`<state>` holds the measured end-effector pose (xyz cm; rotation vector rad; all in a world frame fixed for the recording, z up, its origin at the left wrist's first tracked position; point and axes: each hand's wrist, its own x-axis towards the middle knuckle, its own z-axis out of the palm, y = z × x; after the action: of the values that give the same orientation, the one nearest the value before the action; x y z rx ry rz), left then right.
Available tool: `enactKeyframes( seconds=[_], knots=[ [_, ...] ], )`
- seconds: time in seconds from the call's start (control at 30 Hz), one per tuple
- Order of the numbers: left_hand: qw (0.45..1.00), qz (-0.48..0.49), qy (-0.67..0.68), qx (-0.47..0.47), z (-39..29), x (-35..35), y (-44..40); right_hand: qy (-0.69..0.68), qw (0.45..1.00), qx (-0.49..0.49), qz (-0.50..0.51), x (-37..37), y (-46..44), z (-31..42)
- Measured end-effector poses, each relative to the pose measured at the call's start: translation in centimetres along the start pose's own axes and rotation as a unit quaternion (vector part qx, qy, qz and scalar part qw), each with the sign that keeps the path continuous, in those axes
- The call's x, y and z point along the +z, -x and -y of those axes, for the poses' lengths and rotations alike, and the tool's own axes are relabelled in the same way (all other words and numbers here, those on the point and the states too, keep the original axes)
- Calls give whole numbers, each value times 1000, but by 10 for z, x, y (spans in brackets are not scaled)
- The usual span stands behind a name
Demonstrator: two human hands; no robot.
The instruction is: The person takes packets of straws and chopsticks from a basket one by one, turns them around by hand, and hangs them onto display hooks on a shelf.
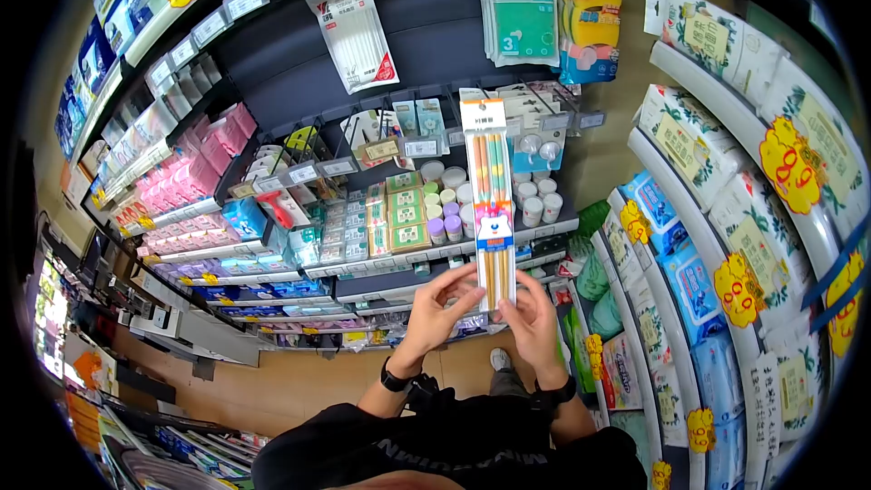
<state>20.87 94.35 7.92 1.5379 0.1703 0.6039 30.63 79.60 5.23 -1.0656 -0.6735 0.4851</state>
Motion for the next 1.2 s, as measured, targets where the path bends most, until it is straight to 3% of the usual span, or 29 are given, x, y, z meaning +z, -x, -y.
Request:
enactKeyframes(
  seconds=[0.23, 0.53, 1.2],
  knots=[
    [994, -22, -32, 98, -28, 7, -110, 24, 994, -109, 14, -10, -113, 29],
    [978, -53, -47, 197, -42, 8, -210, 15, 983, -180, 40, -17, -220, 46],
    [968, -87, -7, 237, -45, 7, -272, -13, 978, -202, 56, -15, -290, 57]
  ],
)
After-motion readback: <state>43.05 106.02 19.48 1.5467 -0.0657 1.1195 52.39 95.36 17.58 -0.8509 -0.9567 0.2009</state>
